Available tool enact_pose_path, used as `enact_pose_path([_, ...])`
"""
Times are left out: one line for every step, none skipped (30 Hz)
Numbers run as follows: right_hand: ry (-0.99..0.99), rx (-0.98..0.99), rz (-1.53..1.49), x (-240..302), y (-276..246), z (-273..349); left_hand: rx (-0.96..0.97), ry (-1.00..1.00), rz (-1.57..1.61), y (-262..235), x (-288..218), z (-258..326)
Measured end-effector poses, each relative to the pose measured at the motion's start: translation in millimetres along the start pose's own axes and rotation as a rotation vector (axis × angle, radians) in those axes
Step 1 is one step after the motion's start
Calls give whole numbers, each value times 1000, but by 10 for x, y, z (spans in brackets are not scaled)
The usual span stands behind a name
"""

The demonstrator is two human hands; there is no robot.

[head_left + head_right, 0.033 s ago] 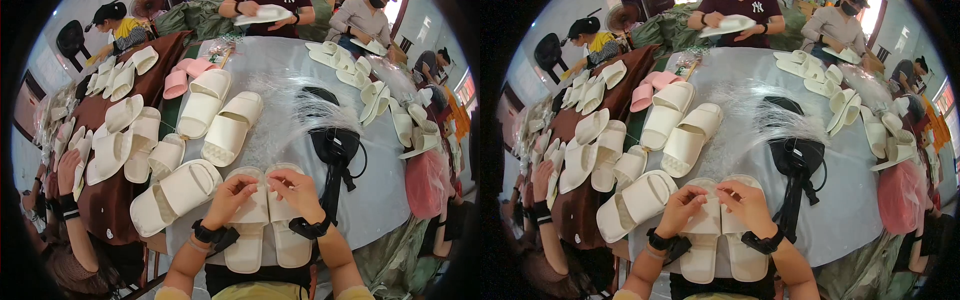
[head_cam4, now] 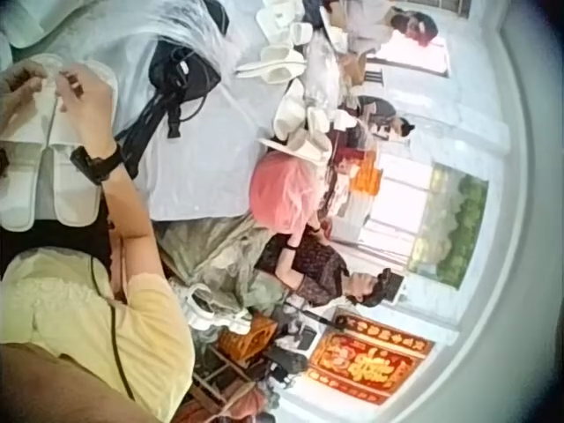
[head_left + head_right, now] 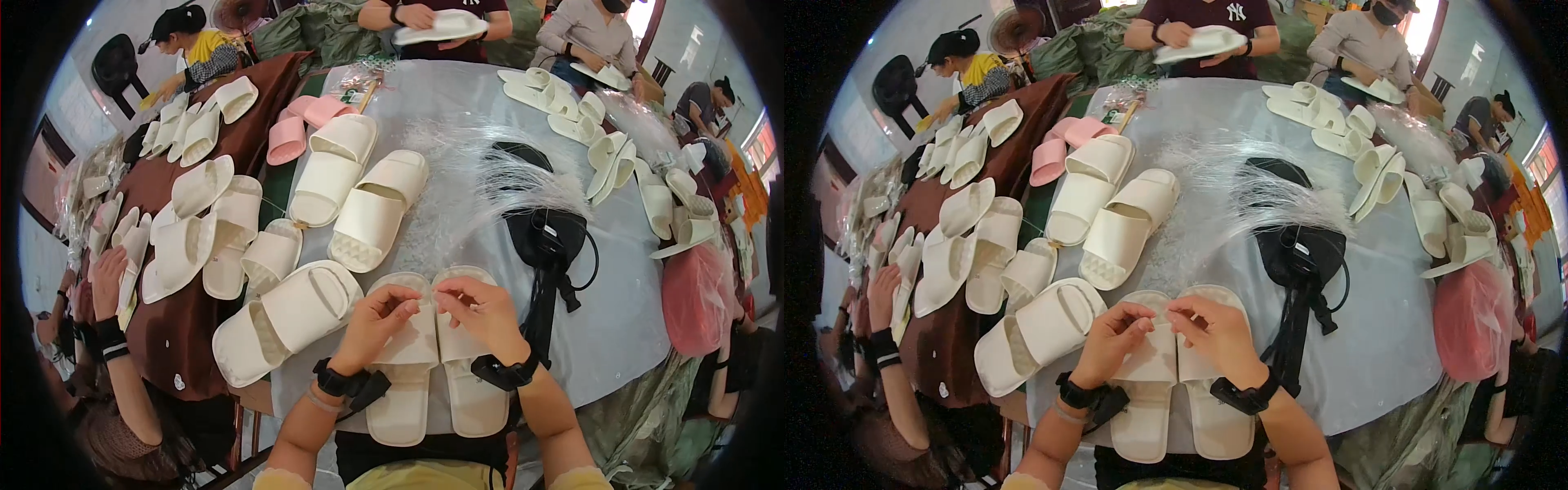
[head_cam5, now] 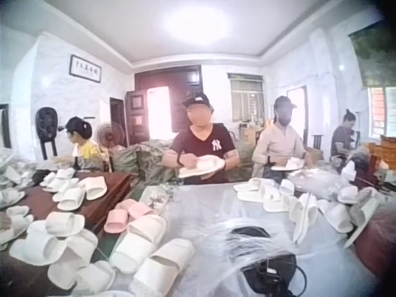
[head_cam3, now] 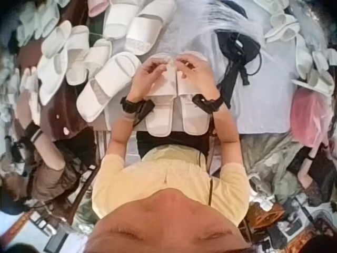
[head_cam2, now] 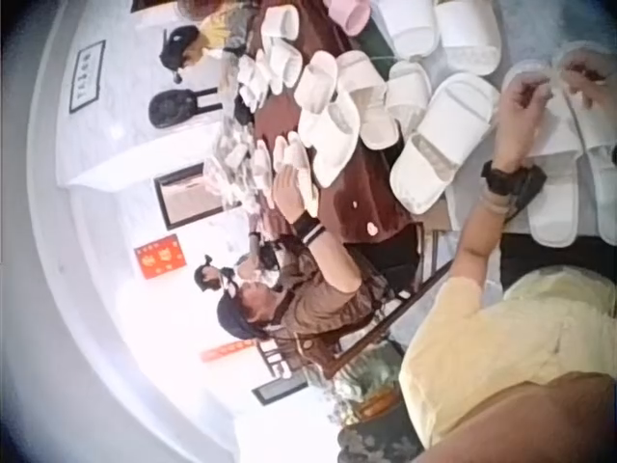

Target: Sorting and preparing slippers on a production table.

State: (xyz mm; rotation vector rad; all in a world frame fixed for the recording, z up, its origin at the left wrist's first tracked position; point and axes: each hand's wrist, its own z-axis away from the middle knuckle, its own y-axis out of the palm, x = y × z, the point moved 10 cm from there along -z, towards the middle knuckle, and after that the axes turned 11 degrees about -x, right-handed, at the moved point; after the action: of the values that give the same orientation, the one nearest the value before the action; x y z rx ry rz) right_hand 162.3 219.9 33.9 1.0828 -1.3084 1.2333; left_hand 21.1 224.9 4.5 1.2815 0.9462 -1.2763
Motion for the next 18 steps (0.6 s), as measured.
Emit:
enact_pose_path([-44, 20, 72, 42, 22, 14, 3, -7, -12, 3, -2, -2])
enact_pose_path([-45, 17, 71, 25, 13, 15, 5, -12, -24, 9, -5, -5])
enact_pose_path([-118, 23, 112, 53, 28, 24, 6, -10, -27, 8, -14, -2])
enact_pose_path([-192, 30, 153, 92, 47, 40, 15, -23, -30, 14, 2, -5])
enact_pose_path([-195, 28, 152, 93, 51, 47, 24, -36, -33, 18, 23, -4])
enact_pose_path([-193, 24, 149, 96, 54, 43, 24, -31, -34, 9, 37, -4])
enact_pose_path([-192, 20, 146, 106, 58, 47, 31, -31, -8, 5, 56, -5])
enact_pose_path([-197, 20, 147, 131, 70, 64, 39, -30, 18, 1, 67, -2])
enact_pose_path([-155, 10, 147, 121, 63, 60, 39, -23, 20, 0, 68, -8])
enact_pose_path([-114, 1, 148, 105, 56, 56, 45, -18, 13, 4, 71, -11])
enact_pose_path([-120, 2, 150, 115, 54, 52, 51, -14, 7, 11, 65, -10])
enact_pose_path([-106, 5, 173, 83, 50, 54, 50, -10, 9, 17, 49, 0])
enact_pose_path([-91, 7, 195, 46, 48, 53, 68, -3, 1, 47, 28, 8])
enact_pose_path([-93, 9, 196, 24, 48, 50, 86, 4, -7, 73, 11, 13])
enact_pose_path([-153, 13, 223, 45, 63, 51, 84, 4, -6, 71, 5, 13])
enact_pose_path([-212, 17, 250, 82, 79, 61, 96, 8, -8, 83, -2, 14])
enact_pose_path([-211, 19, 250, 97, 84, 68, 109, 12, -10, 91, -4, 20])
enact_pose_path([-187, 24, 272, 102, 86, 65, 108, 12, -9, 83, -5, 22])
